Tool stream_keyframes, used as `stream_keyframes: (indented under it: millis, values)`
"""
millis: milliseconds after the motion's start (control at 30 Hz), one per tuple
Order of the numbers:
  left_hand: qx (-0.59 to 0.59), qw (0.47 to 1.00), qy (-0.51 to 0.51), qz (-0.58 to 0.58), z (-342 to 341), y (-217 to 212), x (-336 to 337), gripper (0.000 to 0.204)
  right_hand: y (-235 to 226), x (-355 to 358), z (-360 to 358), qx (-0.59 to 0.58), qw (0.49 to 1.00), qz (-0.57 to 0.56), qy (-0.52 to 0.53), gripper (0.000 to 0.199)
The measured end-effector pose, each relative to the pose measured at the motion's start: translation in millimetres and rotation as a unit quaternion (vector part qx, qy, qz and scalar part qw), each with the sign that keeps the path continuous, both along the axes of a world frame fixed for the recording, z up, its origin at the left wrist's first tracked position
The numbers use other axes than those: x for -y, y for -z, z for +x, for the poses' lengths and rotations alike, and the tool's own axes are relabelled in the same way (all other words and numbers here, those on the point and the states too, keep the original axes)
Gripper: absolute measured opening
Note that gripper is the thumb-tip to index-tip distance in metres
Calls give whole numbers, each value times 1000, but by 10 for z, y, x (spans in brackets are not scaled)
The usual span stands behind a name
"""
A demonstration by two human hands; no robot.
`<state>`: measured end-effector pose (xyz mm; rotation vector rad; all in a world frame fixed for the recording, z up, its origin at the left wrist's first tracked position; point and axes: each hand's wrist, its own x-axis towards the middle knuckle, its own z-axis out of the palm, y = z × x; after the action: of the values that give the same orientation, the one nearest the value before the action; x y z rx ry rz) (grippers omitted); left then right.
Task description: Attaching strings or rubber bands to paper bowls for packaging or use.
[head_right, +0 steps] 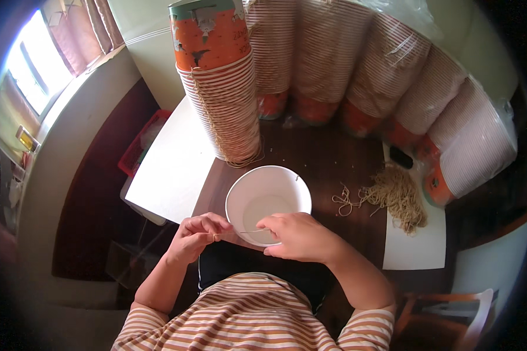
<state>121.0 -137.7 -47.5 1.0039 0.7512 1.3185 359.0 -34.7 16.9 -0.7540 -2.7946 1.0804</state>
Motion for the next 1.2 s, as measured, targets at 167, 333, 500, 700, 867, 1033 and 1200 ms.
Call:
stream_keyframes:
  millis: [167, 333, 500, 700, 867, 1033, 1200]
  values:
    - [82, 996, 1, -30, 84, -3, 16, 8, -74, 54, -84, -148, 987, -60, 34, 27]
    - [78, 989, -55, -109, 212, -63, -10, 17, -132, 70, -255, -282, 959, -18, -16, 16]
    - [-41, 997, -26, -54, 240, -37, 18, 22, -62, -21, -446, -262, 960, -100, -8, 12]
    - [-42, 997, -21, -55, 190, -26, 28, 24, 55, -27, -495, -268, 950, -143, 67, 10]
    - [23, 992, -63, -110, 168, -25, 18, 39, 29, -9, -353, -259, 955, -126, 71, 10]
    - [-45, 997, -46, -42, 173, -156, -30, 61, -7, -10, -358, -222, 970, -96, 22, 13]
    - [-70, 997, -21, -25, 181, -218, -51, 67, 64, -9, -436, -209, 965, -155, 18, 15]
